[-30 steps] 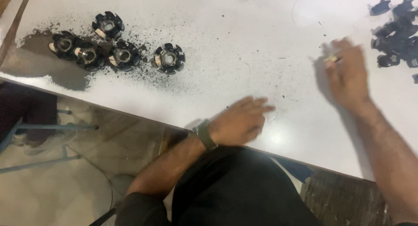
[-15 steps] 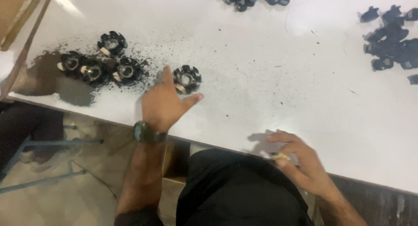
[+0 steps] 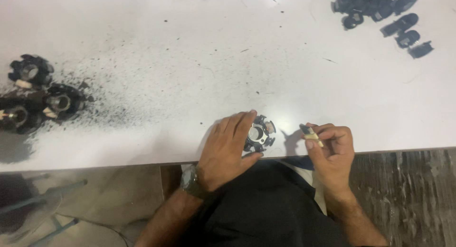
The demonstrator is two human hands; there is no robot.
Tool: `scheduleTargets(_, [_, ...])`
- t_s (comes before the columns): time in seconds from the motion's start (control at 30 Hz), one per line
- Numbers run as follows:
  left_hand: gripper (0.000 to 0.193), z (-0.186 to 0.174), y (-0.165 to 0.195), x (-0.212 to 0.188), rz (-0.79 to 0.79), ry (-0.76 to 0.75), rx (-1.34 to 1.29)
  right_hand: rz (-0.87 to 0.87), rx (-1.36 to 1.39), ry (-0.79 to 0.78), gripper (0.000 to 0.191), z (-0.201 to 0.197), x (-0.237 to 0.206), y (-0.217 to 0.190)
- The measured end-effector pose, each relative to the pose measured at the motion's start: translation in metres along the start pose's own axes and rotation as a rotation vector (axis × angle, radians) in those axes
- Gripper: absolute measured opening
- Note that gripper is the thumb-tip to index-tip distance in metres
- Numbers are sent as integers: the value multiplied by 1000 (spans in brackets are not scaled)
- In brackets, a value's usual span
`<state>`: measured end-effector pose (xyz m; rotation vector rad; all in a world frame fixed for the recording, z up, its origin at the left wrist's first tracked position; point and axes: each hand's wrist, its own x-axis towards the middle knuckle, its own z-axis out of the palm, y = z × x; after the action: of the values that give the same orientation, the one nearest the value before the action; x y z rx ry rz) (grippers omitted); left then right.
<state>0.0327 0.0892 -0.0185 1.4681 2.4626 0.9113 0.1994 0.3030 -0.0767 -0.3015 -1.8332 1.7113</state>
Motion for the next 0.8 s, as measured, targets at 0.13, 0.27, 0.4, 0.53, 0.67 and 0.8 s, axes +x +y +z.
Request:
scheduleTargets(0.13, [95,-9,25,-1,189,183,21,-13,-69,49,32,7,-9,1])
scheduleTargets(0.27, [48,-23,45,11,419,129,94,7,-124,43,29,15,-7,-3])
scheduleTargets(0.4, [28,-5,33,35,184,46,120,-56,-266,-14,29,29,-3,-9])
scheduleTargets(0.53, [24,16,15,25,90,60,44,-122,-453,-106,25,37,-2,-17])
scheduleTargets(0.67, [23,26,12,9,28,115,-9,-228,-590,-145,22,44,0,-22])
scheduleTargets(0.8, [21,31,15,2,-1,197,-34,-290,-697,-127,23,49,2,-28])
